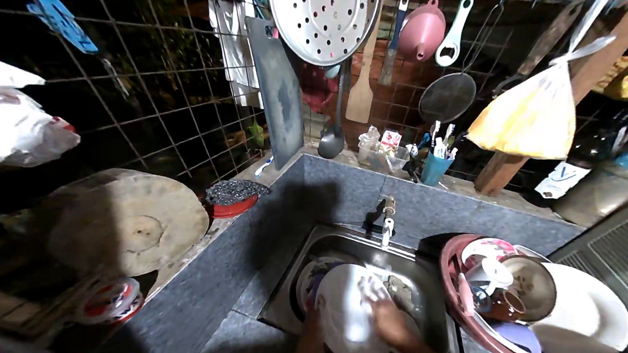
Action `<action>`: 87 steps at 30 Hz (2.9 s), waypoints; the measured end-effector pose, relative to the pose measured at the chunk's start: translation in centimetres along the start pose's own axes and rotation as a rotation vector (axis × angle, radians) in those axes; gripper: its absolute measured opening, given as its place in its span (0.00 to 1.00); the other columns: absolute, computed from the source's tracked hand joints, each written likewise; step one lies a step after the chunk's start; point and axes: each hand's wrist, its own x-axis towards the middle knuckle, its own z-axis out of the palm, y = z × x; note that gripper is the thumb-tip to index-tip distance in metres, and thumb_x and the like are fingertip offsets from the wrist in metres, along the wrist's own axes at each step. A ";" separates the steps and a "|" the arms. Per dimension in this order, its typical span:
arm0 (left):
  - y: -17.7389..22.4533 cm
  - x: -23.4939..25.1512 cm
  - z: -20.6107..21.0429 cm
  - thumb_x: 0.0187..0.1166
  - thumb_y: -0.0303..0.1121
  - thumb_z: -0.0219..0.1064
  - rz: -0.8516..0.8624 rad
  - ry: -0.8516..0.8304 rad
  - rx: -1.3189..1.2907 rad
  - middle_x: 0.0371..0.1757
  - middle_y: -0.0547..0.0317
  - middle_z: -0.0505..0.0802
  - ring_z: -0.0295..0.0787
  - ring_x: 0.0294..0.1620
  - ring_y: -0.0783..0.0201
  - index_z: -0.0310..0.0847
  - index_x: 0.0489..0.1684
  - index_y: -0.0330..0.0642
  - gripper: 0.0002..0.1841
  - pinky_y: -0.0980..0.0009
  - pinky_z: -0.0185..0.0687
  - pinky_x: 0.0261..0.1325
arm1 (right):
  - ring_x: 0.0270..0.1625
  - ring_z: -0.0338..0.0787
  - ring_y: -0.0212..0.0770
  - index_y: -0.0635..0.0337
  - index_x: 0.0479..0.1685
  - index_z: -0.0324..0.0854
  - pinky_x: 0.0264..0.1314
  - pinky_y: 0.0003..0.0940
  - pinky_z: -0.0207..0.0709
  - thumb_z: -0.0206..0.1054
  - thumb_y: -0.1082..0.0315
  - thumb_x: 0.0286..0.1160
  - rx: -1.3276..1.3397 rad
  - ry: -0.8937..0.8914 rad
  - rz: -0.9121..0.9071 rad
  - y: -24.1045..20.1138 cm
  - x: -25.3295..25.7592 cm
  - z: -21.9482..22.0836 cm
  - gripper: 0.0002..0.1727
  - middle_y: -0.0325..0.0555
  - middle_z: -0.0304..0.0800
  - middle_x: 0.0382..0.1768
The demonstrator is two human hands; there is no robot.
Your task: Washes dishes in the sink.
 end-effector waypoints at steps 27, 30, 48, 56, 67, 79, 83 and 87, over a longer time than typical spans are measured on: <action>5.6 4.6 -3.3 0.91 0.46 0.57 -0.186 -0.255 0.220 0.64 0.49 0.89 0.88 0.61 0.58 0.75 0.76 0.42 0.23 0.55 0.85 0.64 | 0.82 0.78 0.51 0.43 0.71 0.86 0.80 0.55 0.75 0.74 0.77 0.65 -0.311 -0.128 -0.609 -1.3 -3.7 -6.2 0.31 0.44 0.81 0.79; 6.0 4.2 -3.2 0.90 0.34 0.54 -0.205 -0.336 -0.088 0.45 0.53 0.93 0.91 0.42 0.63 0.80 0.60 0.38 0.13 0.64 0.90 0.45 | 0.59 0.93 0.56 0.49 0.59 0.93 0.61 0.59 0.87 0.75 0.80 0.60 -0.160 -0.205 -0.595 -2.8 -3.5 -11.0 0.25 0.54 0.93 0.60; 4.6 -1.3 3.3 0.90 0.32 0.54 0.397 -0.122 0.818 0.69 0.31 0.86 0.81 0.74 0.39 0.79 0.72 0.26 0.21 0.46 0.69 0.81 | 0.79 0.79 0.63 0.69 0.69 0.83 0.83 0.56 0.71 0.71 0.67 0.71 0.157 0.519 0.013 -6.7 1.8 -2.6 0.26 0.66 0.82 0.74; 5.0 -1.6 3.8 0.93 0.37 0.51 0.235 0.007 0.668 0.69 0.33 0.86 0.80 0.74 0.43 0.79 0.70 0.28 0.22 0.48 0.69 0.80 | 0.78 0.79 0.64 0.69 0.74 0.79 0.83 0.56 0.70 0.65 0.69 0.78 0.199 0.372 0.299 -7.1 2.3 -3.7 0.25 0.69 0.78 0.76; 4.2 -2.7 2.8 0.92 0.34 0.52 0.258 -0.083 0.485 0.72 0.34 0.84 0.78 0.75 0.48 0.76 0.73 0.27 0.21 0.55 0.69 0.81 | 0.83 0.76 0.61 0.64 0.80 0.75 0.85 0.54 0.69 0.57 0.61 0.88 0.266 0.476 0.364 -4.0 1.1 -3.4 0.26 0.65 0.71 0.83; 5.2 -1.6 2.6 0.93 0.41 0.53 0.131 0.007 0.361 0.69 0.38 0.86 0.82 0.71 0.51 0.78 0.71 0.31 0.22 0.53 0.75 0.76 | 0.82 0.77 0.61 0.62 0.80 0.76 0.83 0.54 0.71 0.57 0.59 0.87 0.151 0.335 0.359 -4.3 0.1 -4.5 0.26 0.64 0.68 0.85; 3.4 -1.5 2.9 0.94 0.34 0.47 0.231 0.015 0.446 0.76 0.33 0.81 0.76 0.78 0.46 0.71 0.78 0.28 0.23 0.52 0.68 0.83 | 0.89 0.64 0.63 0.62 0.82 0.74 0.89 0.58 0.61 0.61 0.65 0.83 -0.006 0.141 0.014 -10.3 -3.0 -0.9 0.28 0.65 0.63 0.88; 5.5 -0.2 0.1 0.95 0.47 0.47 0.131 0.195 0.358 0.76 0.39 0.82 0.77 0.79 0.50 0.73 0.78 0.33 0.28 0.51 0.69 0.82 | 0.83 0.76 0.61 0.64 0.67 0.87 0.87 0.59 0.66 0.61 0.63 0.80 0.060 0.574 -0.103 -5.9 -6.7 4.0 0.22 0.62 0.81 0.77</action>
